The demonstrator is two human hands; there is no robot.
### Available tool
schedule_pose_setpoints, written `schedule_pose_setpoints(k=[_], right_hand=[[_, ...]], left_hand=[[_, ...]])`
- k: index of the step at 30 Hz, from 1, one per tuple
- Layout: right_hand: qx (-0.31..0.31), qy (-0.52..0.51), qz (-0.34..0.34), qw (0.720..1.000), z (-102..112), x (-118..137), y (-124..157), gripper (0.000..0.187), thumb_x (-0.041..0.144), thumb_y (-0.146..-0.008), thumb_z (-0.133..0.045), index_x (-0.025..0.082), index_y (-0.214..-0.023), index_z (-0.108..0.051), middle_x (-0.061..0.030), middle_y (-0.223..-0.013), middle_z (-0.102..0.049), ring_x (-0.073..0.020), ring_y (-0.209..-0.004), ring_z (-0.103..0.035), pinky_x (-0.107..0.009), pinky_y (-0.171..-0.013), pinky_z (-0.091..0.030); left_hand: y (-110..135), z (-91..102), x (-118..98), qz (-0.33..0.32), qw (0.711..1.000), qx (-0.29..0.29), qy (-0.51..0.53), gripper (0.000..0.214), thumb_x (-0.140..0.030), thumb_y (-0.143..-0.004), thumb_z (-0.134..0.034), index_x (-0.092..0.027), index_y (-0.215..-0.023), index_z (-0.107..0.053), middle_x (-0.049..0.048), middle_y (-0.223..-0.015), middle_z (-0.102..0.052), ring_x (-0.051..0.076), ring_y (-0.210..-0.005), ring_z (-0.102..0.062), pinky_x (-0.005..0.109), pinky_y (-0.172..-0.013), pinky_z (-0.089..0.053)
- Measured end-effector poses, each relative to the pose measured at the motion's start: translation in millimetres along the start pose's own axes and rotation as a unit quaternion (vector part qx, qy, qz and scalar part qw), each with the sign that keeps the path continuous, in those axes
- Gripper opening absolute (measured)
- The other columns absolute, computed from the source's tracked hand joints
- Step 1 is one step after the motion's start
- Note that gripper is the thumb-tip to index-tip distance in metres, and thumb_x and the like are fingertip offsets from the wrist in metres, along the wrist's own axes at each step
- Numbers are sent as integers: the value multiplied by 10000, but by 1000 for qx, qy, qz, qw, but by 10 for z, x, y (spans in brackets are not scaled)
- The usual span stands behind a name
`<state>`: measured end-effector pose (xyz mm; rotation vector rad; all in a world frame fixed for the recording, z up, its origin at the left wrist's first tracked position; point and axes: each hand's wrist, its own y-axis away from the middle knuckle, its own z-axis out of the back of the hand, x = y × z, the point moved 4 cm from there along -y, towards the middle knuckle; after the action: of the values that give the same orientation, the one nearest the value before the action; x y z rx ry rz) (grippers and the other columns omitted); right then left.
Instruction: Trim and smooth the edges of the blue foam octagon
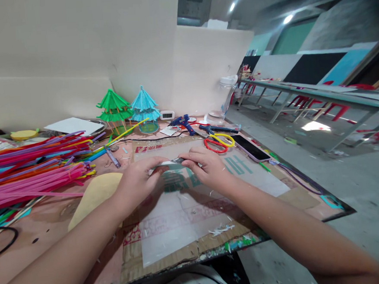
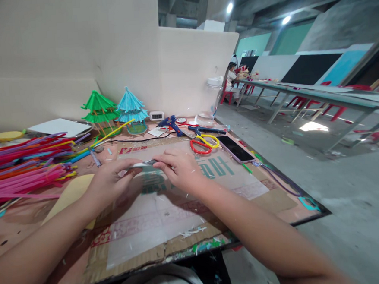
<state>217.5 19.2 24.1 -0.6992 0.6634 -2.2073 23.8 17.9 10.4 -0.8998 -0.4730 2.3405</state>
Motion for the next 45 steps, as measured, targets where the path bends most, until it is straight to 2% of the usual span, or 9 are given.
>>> schedule_pose_setpoints(k=[5,9,13,21,28,32,37,45], right_hand=[[-11,-18,-11,1000,8,4,-12,326,370,-989,-479,163,-1050,-723,-50,-767,-632,-165,-718,-573,-285,-662,-415],[-34,-31,-35,998,42,-59,-18,302,389,-984,-481,208,-1072,-707,-36,-780,-640,-164,-716,-578,-289,-669,-436],[-45,-31,-31,998,69,-109,-18,295,400,-979,-486,222,-1065,-706,-36,-786,-641,-172,-731,-585,-301,-685,-453],[-26,3,0,1000,79,-66,-19,321,404,-987,-466,210,-1076,-706,-49,-795,-634,-186,-774,-584,-315,-715,-449],[-23,9,9,1000,84,-51,-18,346,406,-993,-450,192,-1050,-716,-55,-778,-634,-180,-753,-581,-304,-694,-439],[-33,-6,7,999,84,-42,-19,349,399,-993,-449,187,-1015,-725,-59,-773,-637,-181,-745,-584,-308,-696,-447],[-71,-42,-27,996,114,-109,-25,325,433,-977,-475,223,-1064,-708,-49,-809,-664,-182,-755,-600,-317,-710,-463],[-59,-32,-9,998,110,-142,-23,330,435,-974,-482,217,-1063,-713,-40,-768,-639,-174,-719,-579,-314,-697,-460]], left_hand=[[-15,14,-24,8,1000,6,17,261,-237,-905,-515,-203,-1067,-716,46,-1050,-756,208,-942,-686,306,-860,-508],[-28,62,7,34,999,-26,31,257,-306,-921,-530,-209,-1068,-718,35,-1036,-756,203,-910,-679,290,-840,-501],[-24,82,45,57,997,-43,25,263,-344,-914,-548,-233,-1076,-723,23,-1014,-756,202,-870,-676,287,-818,-504],[-18,67,9,27,999,-32,22,257,-309,-923,-519,-219,-1058,-719,37,-1038,-755,208,-923,-677,299,-841,-503],[8,69,27,1,999,-54,4,248,-297,-918,-533,-209,-1059,-717,48,-1039,-758,209,-934,-684,306,-856,-500],[5,66,17,12,999,-38,6,260,-321,-920,-525,-217,-1058,-718,45,-1031,-757,214,-928,-682,310,-848,-504],[-10,119,28,53,997,-58,14,278,-344,-904,-530,-252,-1085,-720,17,-1023,-754,213,-923,-676,303,-861,-506],[-14,142,37,49,996,-70,-1,281,-312,-890,-538,-260,-1094,-724,14,-997,-757,208,-897,-676,302,-862,-511]])
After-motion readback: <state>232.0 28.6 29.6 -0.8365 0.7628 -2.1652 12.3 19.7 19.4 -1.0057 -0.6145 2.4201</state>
